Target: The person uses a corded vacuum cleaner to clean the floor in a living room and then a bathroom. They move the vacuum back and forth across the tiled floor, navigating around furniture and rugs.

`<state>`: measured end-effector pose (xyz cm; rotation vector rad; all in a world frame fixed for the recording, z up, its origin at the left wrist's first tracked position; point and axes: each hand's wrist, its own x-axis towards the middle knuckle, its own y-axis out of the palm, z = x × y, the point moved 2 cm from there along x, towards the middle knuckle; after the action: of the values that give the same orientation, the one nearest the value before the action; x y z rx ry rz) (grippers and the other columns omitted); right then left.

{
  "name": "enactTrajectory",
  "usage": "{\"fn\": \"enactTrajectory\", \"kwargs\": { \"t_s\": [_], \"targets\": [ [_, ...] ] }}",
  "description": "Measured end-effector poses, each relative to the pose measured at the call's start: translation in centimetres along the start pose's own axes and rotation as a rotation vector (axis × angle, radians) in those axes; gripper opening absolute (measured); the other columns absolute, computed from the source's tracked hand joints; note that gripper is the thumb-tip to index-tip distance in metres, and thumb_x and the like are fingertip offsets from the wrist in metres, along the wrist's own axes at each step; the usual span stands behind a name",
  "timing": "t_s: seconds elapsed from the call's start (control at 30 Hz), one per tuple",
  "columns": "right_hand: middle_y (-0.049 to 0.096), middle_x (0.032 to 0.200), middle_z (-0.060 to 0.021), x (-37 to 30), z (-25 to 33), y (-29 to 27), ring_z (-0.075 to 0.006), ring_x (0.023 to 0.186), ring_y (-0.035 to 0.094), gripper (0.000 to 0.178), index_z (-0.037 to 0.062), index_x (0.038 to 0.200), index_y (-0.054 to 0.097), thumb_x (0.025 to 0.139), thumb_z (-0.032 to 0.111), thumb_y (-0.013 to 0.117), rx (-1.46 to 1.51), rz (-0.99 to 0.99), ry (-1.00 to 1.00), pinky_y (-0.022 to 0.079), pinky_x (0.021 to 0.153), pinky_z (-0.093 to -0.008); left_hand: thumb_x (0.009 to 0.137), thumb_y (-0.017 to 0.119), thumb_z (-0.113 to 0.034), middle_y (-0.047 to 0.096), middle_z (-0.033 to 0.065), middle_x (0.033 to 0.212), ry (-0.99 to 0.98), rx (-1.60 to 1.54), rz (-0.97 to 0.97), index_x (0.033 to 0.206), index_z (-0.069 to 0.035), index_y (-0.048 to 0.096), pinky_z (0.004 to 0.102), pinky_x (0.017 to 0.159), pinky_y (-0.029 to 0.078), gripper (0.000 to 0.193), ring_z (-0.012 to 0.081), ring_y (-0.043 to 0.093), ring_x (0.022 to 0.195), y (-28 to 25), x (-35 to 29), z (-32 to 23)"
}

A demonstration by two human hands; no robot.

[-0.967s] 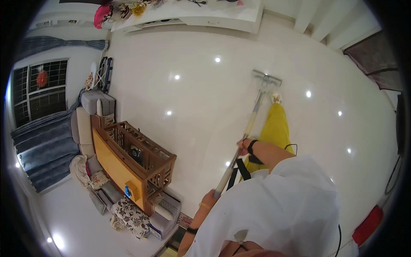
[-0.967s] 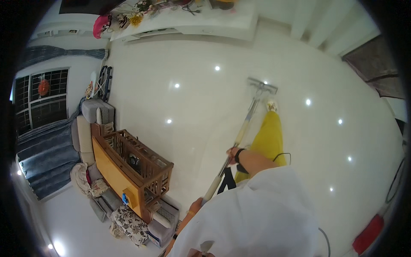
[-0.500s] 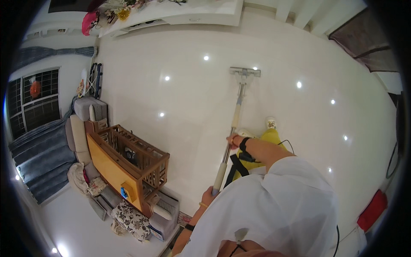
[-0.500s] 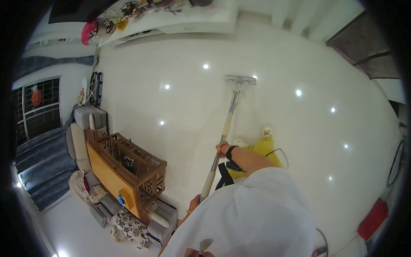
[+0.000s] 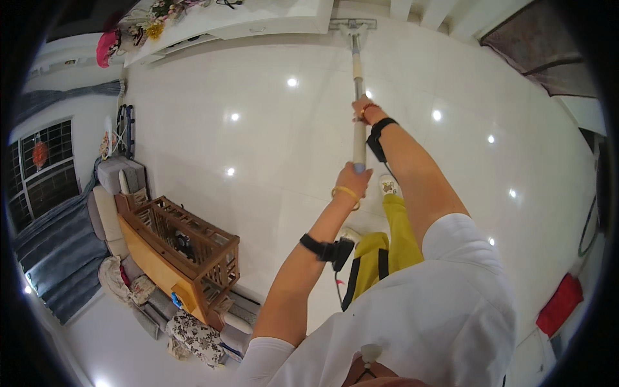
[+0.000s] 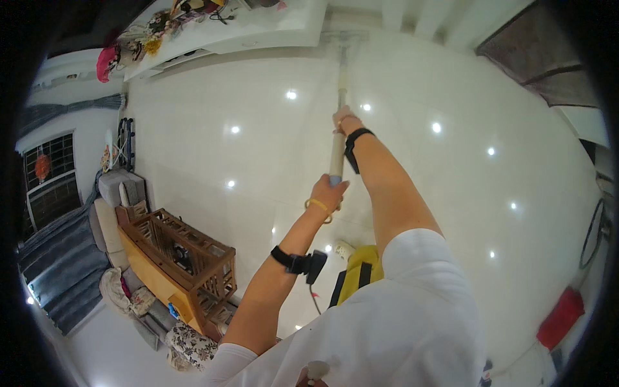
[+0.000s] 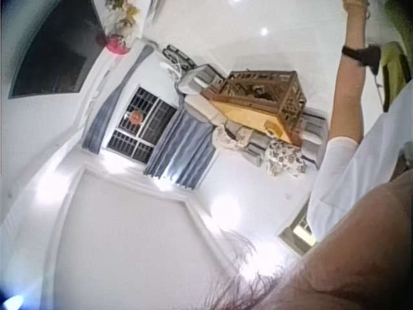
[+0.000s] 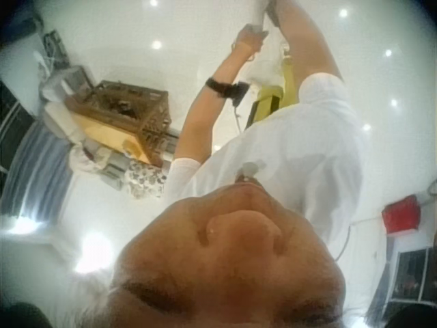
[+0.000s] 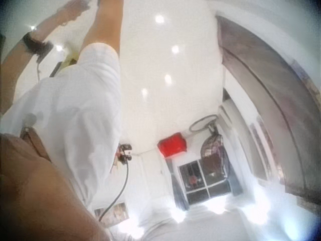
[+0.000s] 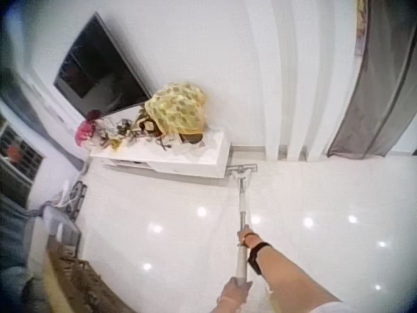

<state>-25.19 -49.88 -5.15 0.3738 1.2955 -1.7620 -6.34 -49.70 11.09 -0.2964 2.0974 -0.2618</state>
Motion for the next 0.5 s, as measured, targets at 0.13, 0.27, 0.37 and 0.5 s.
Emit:
{"fn": "enactTrajectory", "kwargs": {
  "t_s": [0.13,0.27,0.37,0.5],
  "targets": [
    [0.055,0.076,-0.0178,-2.0,-5.5,0.4,-0.0243,0.053,0.057,0.032,-0.0076,0.105,0.042,0.08,0.013,0.038,0.884,-0.105,0.48,0.045,0.041,-0.0343,0.071,0.06,-0.024,0.049,0.0083,0.057,0.001,0.028,0.081,0.081,0.002,0.041,0.0281,0.033,0.038,0.034,0.0146,0.047,0.041,4.9,2.7,2.7],
    [0.05,0.076,-0.0203,-8.5,-8.6,7.8,-0.027,0.049,0.053,0.039,-0.0023,0.11,0.026,0.077,0.014,0.039,0.934,-0.071,0.505,0.042,0.038,-0.0354,0.071,0.058,-0.03,0.055,0.0227,0.076,0.247,0.395,0.031,0.089,0.005,0.04,0.0398,0.059,0.045,0.043,0.0353,0.055,0.069,8.1,-2.2,10.8],
    [0.048,0.076,-0.0216,-14.9,-8.8,15.3,-0.0297,0.055,0.053,0.038,-0.0051,0.106,0.028,0.076,0.014,0.043,0.918,-0.081,0.483,0.044,0.038,-0.0369,0.072,0.057,-0.032,0.053,0.0269,0.085,0.128,0.421,0.151,0.093,0.004,0.04,0.0423,0.071,0.042,0.044,0.0405,0.051,0.082,7.3,-8.0,18.1],
    [0.051,0.064,-0.0211,-23.0,-5.5,27.8,-0.0318,0.05,0.055,0.018,-0.0081,0.079,0.046,0.075,0.01,0.045,1.283,0.1,0.709,0.044,0.035,-0.0406,0.071,0.057,-0.034,0.054,0.0252,0.084,0.036,0.513,0.182,0.094,0.002,0.042,0.0422,0.07,0.042,0.045,0.0393,0.052,0.082,2.8,-16.8,28.3]
  ]
}}
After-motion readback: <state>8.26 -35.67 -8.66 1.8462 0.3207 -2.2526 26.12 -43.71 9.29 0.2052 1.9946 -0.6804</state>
